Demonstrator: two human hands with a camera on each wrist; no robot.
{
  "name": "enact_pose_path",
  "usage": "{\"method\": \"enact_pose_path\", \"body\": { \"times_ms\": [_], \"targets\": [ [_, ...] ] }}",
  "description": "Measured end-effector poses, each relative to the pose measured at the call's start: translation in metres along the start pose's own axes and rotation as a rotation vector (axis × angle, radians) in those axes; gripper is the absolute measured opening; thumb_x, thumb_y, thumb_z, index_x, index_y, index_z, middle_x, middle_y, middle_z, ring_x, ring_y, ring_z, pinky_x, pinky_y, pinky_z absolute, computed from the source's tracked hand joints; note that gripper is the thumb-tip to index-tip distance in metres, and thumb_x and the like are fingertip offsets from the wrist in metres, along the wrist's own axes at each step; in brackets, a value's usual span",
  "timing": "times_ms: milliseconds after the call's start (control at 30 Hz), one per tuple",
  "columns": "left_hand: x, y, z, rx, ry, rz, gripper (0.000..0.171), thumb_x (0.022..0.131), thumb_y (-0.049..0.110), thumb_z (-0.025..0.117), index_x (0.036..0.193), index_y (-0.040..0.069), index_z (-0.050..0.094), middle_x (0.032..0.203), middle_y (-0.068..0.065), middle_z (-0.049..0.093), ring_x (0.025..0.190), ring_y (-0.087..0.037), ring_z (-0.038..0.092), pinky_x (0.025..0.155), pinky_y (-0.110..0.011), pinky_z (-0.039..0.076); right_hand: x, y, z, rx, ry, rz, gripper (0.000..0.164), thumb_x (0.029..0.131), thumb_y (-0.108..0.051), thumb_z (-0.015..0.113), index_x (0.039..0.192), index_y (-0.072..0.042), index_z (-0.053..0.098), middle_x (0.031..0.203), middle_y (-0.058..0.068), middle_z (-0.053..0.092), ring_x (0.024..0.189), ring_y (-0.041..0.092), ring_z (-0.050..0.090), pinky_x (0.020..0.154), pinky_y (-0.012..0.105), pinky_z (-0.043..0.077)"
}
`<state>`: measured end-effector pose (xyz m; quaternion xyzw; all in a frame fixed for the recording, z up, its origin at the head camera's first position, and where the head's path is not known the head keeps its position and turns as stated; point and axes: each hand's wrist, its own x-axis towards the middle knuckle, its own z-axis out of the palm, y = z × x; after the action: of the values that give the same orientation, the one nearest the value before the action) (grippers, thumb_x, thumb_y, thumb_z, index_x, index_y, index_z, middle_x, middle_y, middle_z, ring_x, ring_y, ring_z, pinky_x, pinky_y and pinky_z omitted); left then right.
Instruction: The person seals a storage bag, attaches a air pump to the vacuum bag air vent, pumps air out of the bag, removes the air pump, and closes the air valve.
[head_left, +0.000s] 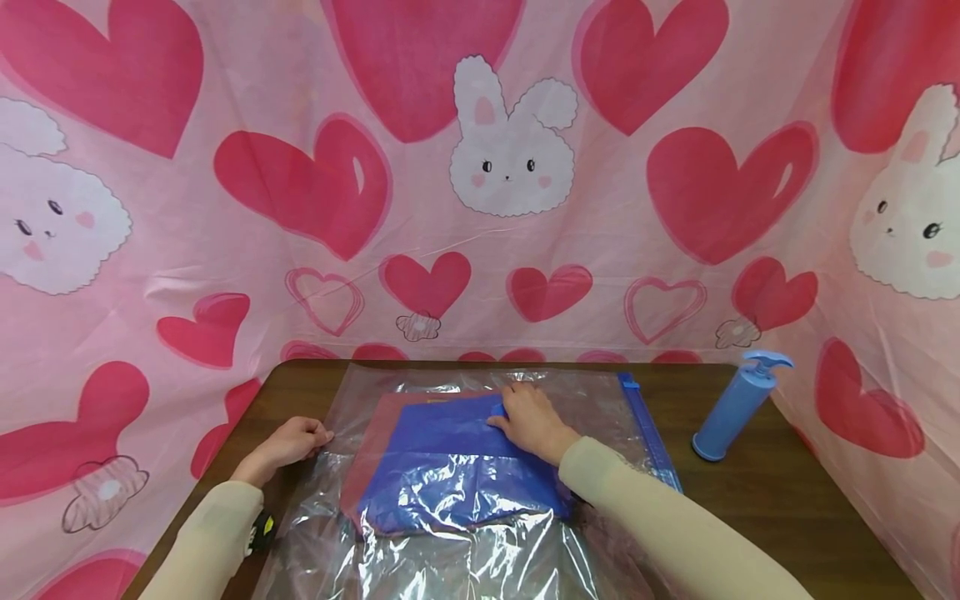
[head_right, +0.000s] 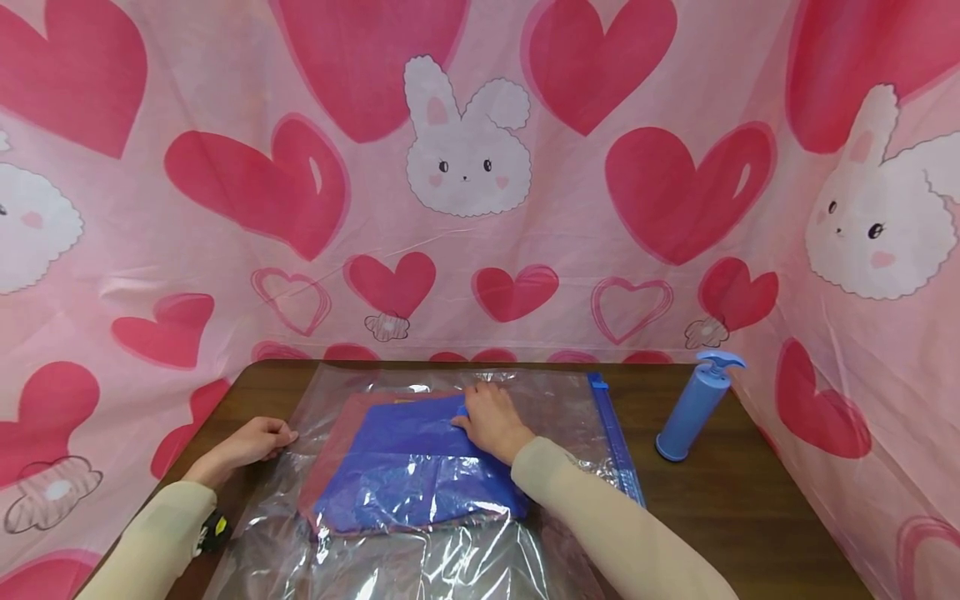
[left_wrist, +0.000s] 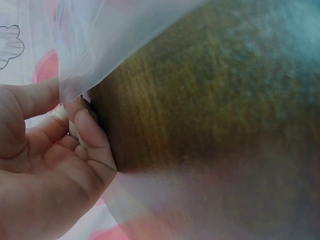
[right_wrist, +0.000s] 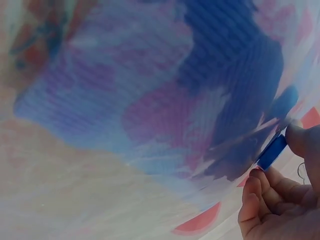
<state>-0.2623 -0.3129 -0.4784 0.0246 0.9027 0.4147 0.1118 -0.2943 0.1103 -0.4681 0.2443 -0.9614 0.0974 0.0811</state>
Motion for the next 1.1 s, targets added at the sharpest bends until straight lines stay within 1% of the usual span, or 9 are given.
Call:
{"method": "enact_pose_path", "body": {
  "times_ms": [100,200,367,533,633,700,800,900,1100],
  "targets": [
    [-0.0001,0.0004,-0.0001,-0.001,-0.001,-0.008,0.028,0.105,0.011,0.061,0.079,0.000,0.061,0.067,-0.004,0.047,0.067,-0.022,0.049,0.067,-0.036,0.040,0.0001,0.0015,0.0020,0.015,0.017,-0.019,0.048,0.095,-0.036,0.080,0.117,0.005,0.068,0.105,0.020,0.068,0.104,0.038,0.066,0.097,0.052,0.053],
    [-0.0005,0.0006,-0.0003,-0.002,-0.005,-0.012,0.028,0.105,0.011,0.061,0.079,0.000,0.061,0.067,-0.004,0.048,0.067,-0.022,0.049,0.067,-0.036,0.041,0.0004,0.0031,0.0027,0.025,0.017,-0.027,0.044,0.095,-0.032,0.081,0.116,0.004,0.068,0.105,0.019,0.068,0.103,0.037,0.066,0.096,0.053,0.053],
    [-0.0002,-0.0001,-0.0005,-0.006,-0.003,-0.014,0.028,0.105,0.011,0.061,0.079,0.000,0.061,0.067,-0.004,0.048,0.067,-0.022,0.049,0.067,-0.036,0.041,0.0013,0.0043,0.0018,0.013,-0.001,-0.038,0.042,0.096,-0.029,0.080,0.122,0.002,0.067,0.109,0.018,0.068,0.106,0.037,0.066,0.096,0.055,0.052],
    [0.0003,-0.0009,-0.0005,0.002,-0.006,-0.006,0.029,0.105,0.012,0.060,0.079,0.000,0.060,0.067,-0.004,0.048,0.067,-0.022,0.049,0.066,-0.036,0.040,0.0000,0.0028,-0.0014,0.009,-0.014,-0.051,0.043,0.096,-0.026,0.079,0.124,0.003,0.066,0.109,0.018,0.066,0.106,0.037,0.065,0.097,0.056,0.051],
    [0.0003,-0.0006,-0.0005,-0.002,-0.001,-0.019,0.028,0.105,0.012,0.061,0.078,0.001,0.061,0.067,-0.004,0.048,0.066,-0.022,0.049,0.066,-0.035,0.041,-0.0009,0.0016,-0.0028,-0.004,-0.030,-0.040,0.046,0.096,-0.028,0.078,0.128,0.003,0.065,0.115,0.019,0.066,0.111,0.038,0.064,0.100,0.056,0.050],
    [0.0001,-0.0005,-0.0008,0.006,-0.006,-0.012,0.028,0.105,0.012,0.061,0.079,0.000,0.061,0.067,-0.004,0.048,0.066,-0.022,0.049,0.066,-0.036,0.040,-0.0012,0.0012,-0.0031,-0.025,-0.042,-0.022,0.051,0.097,-0.034,0.077,0.131,0.002,0.064,0.122,0.020,0.065,0.117,0.038,0.062,0.103,0.057,0.048],
    [0.0001,-0.0003,-0.0009,0.000,0.000,-0.024,0.028,0.104,0.011,0.061,0.078,0.001,0.061,0.067,-0.004,0.048,0.066,-0.022,0.049,0.067,-0.036,0.041,-0.0012,0.0008,-0.0027,-0.059,-0.045,0.012,0.058,0.098,-0.044,0.074,0.134,0.000,0.063,0.129,0.020,0.064,0.124,0.037,0.059,0.107,0.057,0.045],
    [-0.0004,0.0001,-0.0009,0.003,-0.002,-0.020,0.028,0.104,0.011,0.061,0.079,0.001,0.061,0.067,-0.004,0.048,0.067,-0.022,0.049,0.067,-0.036,0.041,-0.0010,0.0005,-0.0011,-0.063,-0.022,0.030,0.059,0.098,-0.049,0.072,0.131,0.000,0.065,0.127,0.020,0.066,0.124,0.038,0.060,0.107,0.057,0.045],
    [-0.0006,-0.0008,-0.0005,-0.005,-0.001,-0.021,0.027,0.105,0.011,0.061,0.080,0.001,0.061,0.067,-0.004,0.048,0.067,-0.023,0.050,0.068,-0.037,0.041,-0.0003,0.0006,0.0015,-0.042,-0.004,0.017,0.052,0.097,-0.041,0.076,0.123,0.002,0.068,0.117,0.020,0.069,0.115,0.039,0.065,0.102,0.056,0.050]
  ]
}}
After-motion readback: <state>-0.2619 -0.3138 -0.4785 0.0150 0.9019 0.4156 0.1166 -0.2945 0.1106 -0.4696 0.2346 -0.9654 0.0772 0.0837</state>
